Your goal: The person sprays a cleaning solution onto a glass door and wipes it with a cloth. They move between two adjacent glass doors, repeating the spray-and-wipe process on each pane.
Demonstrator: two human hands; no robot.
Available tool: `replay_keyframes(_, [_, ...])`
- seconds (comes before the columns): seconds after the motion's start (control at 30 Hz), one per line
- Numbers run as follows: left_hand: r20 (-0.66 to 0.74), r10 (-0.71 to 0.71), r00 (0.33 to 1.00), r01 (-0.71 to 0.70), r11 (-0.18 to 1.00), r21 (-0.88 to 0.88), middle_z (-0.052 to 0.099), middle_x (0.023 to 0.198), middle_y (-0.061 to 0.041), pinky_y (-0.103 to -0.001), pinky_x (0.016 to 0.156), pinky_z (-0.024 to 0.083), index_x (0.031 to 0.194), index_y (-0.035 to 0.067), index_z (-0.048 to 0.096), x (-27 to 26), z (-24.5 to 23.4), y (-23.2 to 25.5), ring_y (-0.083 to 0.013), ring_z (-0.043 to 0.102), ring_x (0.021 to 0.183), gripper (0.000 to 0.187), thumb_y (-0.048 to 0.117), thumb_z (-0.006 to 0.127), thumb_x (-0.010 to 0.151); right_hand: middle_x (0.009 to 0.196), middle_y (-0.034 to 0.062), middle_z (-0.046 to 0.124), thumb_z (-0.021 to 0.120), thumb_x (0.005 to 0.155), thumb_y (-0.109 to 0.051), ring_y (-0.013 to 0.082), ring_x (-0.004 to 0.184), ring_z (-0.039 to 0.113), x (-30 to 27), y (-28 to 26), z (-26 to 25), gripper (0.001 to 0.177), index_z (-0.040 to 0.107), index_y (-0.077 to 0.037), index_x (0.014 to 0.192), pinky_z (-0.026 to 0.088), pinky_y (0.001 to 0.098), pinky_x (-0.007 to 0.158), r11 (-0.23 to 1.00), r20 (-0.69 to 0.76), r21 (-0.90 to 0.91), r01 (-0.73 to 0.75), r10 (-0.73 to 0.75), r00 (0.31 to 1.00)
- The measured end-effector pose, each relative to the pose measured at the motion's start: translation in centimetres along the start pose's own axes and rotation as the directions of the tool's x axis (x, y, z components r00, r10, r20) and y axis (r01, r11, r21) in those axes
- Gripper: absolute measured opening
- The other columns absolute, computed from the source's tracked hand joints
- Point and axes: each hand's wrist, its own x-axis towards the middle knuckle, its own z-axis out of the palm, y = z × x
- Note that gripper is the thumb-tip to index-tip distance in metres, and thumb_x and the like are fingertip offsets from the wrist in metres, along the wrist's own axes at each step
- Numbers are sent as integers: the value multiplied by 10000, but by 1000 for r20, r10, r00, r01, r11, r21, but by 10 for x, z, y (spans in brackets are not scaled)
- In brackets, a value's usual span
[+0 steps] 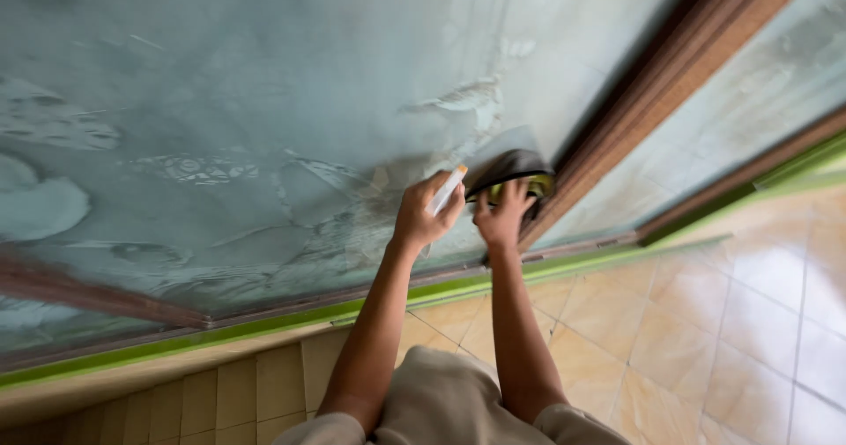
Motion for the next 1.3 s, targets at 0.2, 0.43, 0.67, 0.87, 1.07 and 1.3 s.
replay_keyframes(0.2, [-200,-17,980,25,999,39,619,579,-109,-350,540,530,841,153,723,-26,-39,-22,-272,664,546,51,116,704,870,1654,84,270,690,814,-176,267,1548,179,28,-84,7,735,500,-297,1513,94,657,1146,972,-129,-134,195,-212,969])
replay_keyframes(0.43, [-370,-8,929,42,996,84,585,527,-106,-346,501,512,840,121,732,-47,-101,-20,-254,598,458,68,75,700,880,1283,129,525,843,688,-339,325,1247,526,-48,-46,93,610,624,-249,1250,387,521,971,925,25,-195,325,-327,945])
replay_keyframes(0.67, [-505,-82,860,146,985,89,550,495,-91,-351,484,462,821,142,718,-77,-159,-35,-181,559,467,74,93,699,874,1503,353,279,805,732,-259,588,1233,403,-39,-209,71,588,519,-80,1214,281,673,1000,930,104,-119,348,-337,936])
replay_keyframes(0.87, [-575,-127,808,200,978,66,576,509,-97,-350,492,463,830,148,721,-105,-208,-31,-163,551,473,74,108,688,883,1039,96,723,734,630,-261,387,905,652,-85,-192,114,663,650,-316,1286,371,509,875,817,192,-131,562,-535,823])
replay_keyframes(1.07, [-626,-107,772,233,965,122,556,491,-99,-356,482,462,801,156,710,-119,-259,-43,-188,548,444,88,121,682,878,1586,265,257,740,748,-224,479,1392,412,-81,-304,128,745,484,-237,1448,276,700,1015,923,177,11,384,-380,908])
replay_keyframes(1.3, [-675,-142,724,309,942,133,551,490,-99,-350,493,457,762,151,700,-138,-306,-63,-184,533,459,90,139,705,851,979,124,551,708,551,-147,436,819,664,-141,-296,196,841,641,-387,1354,488,578,741,525,-42,12,851,-850,525])
